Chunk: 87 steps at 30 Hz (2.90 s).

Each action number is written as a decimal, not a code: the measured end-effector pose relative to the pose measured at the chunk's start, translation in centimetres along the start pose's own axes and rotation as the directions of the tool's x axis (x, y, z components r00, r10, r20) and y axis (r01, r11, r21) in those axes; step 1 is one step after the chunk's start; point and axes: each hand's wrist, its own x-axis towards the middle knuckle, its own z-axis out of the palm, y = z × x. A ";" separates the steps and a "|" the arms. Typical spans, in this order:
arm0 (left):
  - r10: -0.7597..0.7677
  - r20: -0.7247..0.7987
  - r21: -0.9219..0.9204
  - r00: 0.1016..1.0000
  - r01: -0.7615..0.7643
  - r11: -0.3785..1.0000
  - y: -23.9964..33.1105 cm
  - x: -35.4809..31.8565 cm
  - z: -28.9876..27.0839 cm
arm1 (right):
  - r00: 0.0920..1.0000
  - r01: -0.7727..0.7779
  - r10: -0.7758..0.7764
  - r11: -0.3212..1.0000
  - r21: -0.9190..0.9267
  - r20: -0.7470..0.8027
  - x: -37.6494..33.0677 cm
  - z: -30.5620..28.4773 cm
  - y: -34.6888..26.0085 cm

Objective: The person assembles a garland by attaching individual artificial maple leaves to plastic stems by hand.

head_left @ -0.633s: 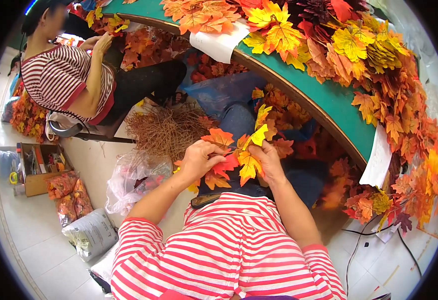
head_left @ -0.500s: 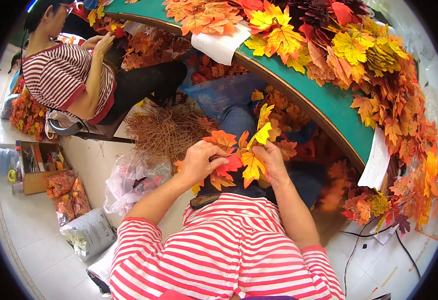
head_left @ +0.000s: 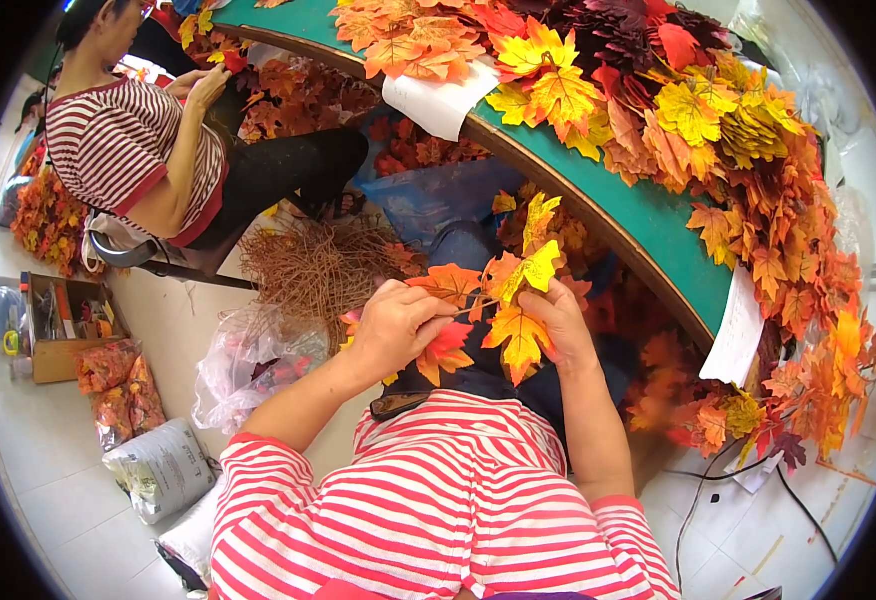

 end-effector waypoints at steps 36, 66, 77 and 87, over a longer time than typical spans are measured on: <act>0.135 -0.131 0.304 0.982 -0.090 0.948 -0.1 -0.9 0.1 | 0.994 -0.072 0.064 0.993 0.097 0.086 -0.2 -0.6 0.8; 0.102 0.001 0.253 0.995 -0.099 0.962 2.6 -2.4 3.0 | 0.972 -0.088 0.115 0.987 0.138 -0.205 1.5 -2.3 3.5; -0.142 -0.054 -0.046 0.988 0.139 0.989 1.8 -2.6 3.3 | 0.971 -0.086 0.156 0.937 0.338 -0.184 1.4 -1.6 2.9; -0.144 0.035 -0.108 0.989 0.147 0.983 1.3 -2.0 3.7 | 0.982 -0.089 0.096 0.995 0.052 -0.161 0.8 -3.0 2.4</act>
